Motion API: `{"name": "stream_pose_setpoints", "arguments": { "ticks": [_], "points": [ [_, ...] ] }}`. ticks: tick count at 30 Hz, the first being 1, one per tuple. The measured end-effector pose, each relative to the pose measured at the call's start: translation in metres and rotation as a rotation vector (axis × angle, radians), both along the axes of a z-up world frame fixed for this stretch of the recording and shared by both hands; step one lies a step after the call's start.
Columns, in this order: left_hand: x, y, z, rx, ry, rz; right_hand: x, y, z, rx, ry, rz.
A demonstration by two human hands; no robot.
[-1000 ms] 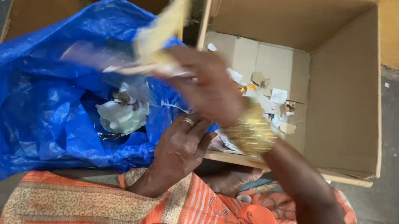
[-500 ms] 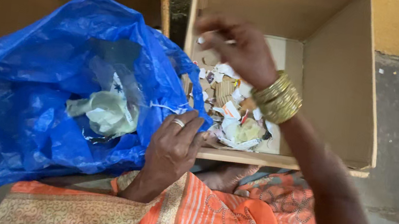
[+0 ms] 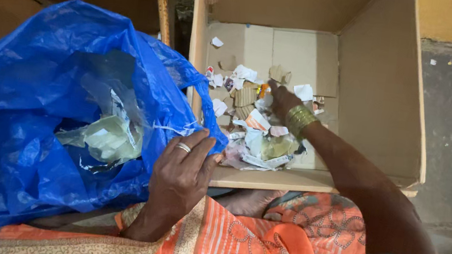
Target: The person sits on the floor and transfers small pieces of paper and plastic waste from a blue plastic bag into a cardboard box. The person handles items one at a time, occasionally tearing or unfolding them before placing them in the box.
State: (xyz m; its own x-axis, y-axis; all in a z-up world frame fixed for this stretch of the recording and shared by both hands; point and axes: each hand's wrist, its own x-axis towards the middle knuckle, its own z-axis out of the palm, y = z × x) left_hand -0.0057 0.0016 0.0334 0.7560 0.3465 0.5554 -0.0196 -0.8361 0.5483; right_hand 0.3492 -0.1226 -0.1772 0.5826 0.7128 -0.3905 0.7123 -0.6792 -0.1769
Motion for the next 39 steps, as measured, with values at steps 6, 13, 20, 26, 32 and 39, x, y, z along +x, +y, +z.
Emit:
{"name": "stream_pose_setpoints", "arguments": {
  "ticks": [6, 13, 20, 26, 32, 39],
  "points": [
    [-0.001, 0.001, 0.001, -0.006, 0.002, -0.017, 0.022, 0.011, 0.039, -0.027, -0.113, 0.039],
    [-0.001, 0.0, -0.001, -0.004, 0.015, -0.003, 0.039, -0.007, 0.067, -0.071, -0.042, 0.026],
    [-0.002, -0.001, 0.0, -0.014, 0.022, 0.003, -0.043, -0.055, -0.003, -0.555, 0.035, 0.36],
    [0.0, 0.0, 0.001, 0.008, 0.026, 0.004, -0.04, -0.046, -0.011, -0.534, 0.028, 0.366],
    [-0.002, 0.001, -0.002, 0.039, 0.02, -0.014, -0.004, -0.015, 0.066, -0.291, 0.063, 0.278],
    [-0.002, 0.0, -0.005, 0.003, 0.001, -0.001, -0.005, -0.016, 0.151, 0.073, 0.543, -0.171]
  ]
}}
